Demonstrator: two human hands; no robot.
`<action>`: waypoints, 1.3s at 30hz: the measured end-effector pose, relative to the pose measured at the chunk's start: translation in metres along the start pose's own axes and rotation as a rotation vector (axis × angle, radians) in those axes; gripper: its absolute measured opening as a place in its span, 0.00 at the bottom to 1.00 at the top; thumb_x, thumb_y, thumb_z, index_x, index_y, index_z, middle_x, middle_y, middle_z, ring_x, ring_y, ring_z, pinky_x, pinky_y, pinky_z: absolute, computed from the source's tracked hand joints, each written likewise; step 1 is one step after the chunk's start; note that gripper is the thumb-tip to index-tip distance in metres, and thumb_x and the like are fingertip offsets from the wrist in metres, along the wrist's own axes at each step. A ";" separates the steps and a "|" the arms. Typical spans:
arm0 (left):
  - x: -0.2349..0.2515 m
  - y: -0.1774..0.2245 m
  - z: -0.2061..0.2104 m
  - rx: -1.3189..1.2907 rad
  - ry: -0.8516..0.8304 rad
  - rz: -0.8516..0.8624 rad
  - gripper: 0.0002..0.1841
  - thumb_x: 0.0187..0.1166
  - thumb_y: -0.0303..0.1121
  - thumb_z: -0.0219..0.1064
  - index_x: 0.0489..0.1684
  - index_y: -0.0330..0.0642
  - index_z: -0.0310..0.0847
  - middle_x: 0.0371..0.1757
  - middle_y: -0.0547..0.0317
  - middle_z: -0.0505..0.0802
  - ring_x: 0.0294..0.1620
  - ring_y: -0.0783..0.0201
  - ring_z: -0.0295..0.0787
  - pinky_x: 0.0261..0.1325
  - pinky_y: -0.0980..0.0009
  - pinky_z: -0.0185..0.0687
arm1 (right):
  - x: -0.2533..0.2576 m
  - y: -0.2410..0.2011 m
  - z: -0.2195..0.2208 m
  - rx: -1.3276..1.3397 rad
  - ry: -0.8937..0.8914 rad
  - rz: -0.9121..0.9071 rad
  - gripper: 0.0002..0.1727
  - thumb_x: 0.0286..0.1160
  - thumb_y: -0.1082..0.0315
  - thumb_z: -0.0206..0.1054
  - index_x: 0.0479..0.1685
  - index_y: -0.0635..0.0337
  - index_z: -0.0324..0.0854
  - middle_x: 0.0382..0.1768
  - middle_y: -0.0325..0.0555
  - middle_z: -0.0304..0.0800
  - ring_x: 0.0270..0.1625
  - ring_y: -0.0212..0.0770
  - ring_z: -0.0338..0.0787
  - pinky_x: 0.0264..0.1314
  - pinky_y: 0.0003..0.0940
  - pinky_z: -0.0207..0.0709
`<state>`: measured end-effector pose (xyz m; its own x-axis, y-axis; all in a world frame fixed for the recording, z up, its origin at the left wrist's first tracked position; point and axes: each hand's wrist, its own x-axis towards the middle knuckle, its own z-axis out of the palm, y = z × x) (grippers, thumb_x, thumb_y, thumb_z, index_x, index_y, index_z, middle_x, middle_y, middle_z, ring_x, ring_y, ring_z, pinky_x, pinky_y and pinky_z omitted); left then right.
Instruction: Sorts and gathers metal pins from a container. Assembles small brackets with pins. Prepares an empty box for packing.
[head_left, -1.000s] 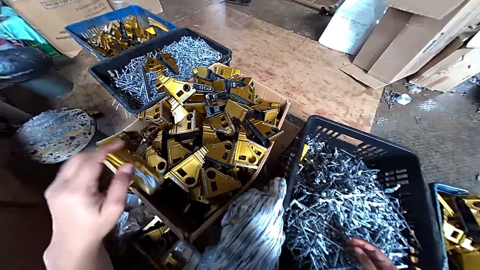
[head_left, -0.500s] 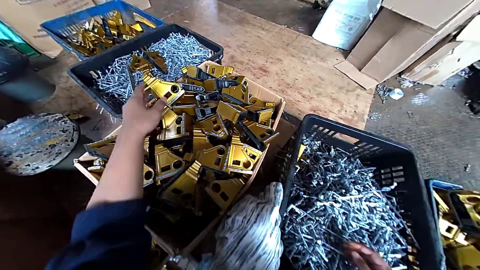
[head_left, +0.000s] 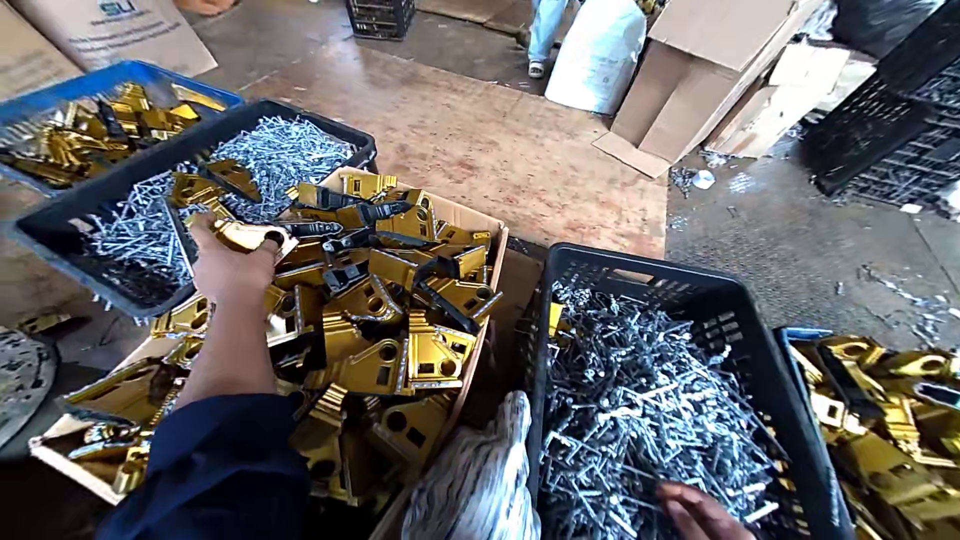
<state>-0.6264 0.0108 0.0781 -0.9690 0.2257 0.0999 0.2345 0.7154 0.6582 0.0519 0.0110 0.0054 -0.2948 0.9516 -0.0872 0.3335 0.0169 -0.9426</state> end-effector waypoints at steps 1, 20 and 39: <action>-0.002 -0.006 -0.001 -0.090 0.024 0.050 0.42 0.70 0.40 0.76 0.88 0.58 0.59 0.69 0.31 0.85 0.69 0.29 0.81 0.65 0.28 0.72 | 0.000 0.001 0.000 -0.005 -0.003 -0.002 0.14 0.74 0.81 0.60 0.55 0.69 0.83 0.49 0.35 0.94 0.53 0.25 0.92 0.63 0.26 0.86; -0.239 -0.099 -0.150 0.119 -0.915 0.789 0.18 0.78 0.23 0.63 0.54 0.56 0.95 0.65 0.53 0.92 0.69 0.52 0.87 0.73 0.45 0.79 | -0.010 -0.005 -0.003 -0.014 -0.060 -0.124 0.14 0.75 0.75 0.60 0.55 0.68 0.84 0.49 0.36 0.94 0.49 0.24 0.92 0.57 0.23 0.87; -0.374 0.188 0.071 0.612 -0.983 1.091 0.27 0.81 0.51 0.67 0.76 0.48 0.81 0.73 0.45 0.86 0.77 0.43 0.79 0.78 0.34 0.66 | -0.008 -0.036 -0.049 -0.789 -0.452 -0.036 0.28 0.76 0.50 0.72 0.75 0.48 0.83 0.75 0.53 0.82 0.82 0.59 0.76 0.78 0.65 0.71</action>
<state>-0.2140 0.1075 0.1118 0.0453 0.9329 -0.3572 0.9824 0.0233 0.1855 0.0860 0.0180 0.0561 -0.5846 0.7383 -0.3365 0.7843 0.4082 -0.4671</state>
